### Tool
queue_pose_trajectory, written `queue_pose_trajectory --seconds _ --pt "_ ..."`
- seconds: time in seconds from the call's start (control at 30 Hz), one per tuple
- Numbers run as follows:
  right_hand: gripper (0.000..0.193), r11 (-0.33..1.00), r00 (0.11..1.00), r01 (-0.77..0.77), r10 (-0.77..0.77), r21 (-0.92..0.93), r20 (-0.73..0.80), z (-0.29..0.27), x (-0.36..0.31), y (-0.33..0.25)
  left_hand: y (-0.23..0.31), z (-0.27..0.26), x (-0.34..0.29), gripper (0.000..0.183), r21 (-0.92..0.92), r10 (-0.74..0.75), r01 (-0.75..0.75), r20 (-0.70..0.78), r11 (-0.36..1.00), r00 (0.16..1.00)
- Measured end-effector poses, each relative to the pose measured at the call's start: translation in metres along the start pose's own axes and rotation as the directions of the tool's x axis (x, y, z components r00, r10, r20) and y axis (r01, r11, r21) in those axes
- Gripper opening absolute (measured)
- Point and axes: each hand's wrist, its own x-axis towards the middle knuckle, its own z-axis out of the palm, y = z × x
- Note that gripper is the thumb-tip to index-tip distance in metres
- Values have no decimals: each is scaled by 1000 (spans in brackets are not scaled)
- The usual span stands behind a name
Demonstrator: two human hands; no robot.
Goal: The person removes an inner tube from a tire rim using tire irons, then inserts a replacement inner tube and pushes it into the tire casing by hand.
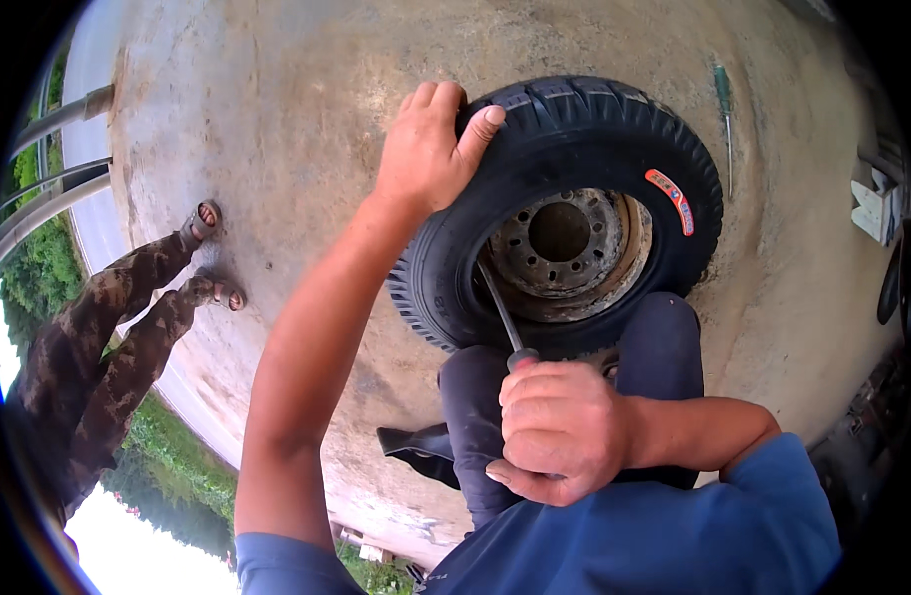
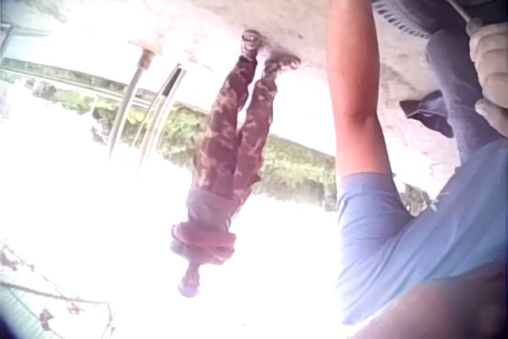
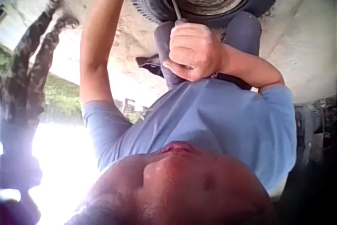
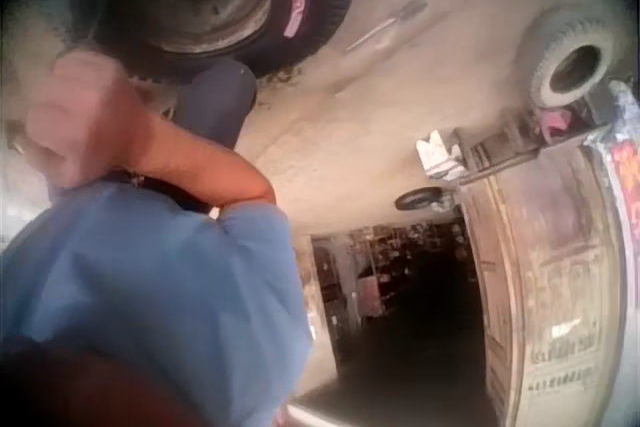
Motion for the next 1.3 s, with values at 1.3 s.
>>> queue_pose_trajectory --seconds 1.3 --pt "64 -30 -88 -987 924 -160 373 -62 52 46 -89 19 68 66 -184 -133 169 193 968 972"
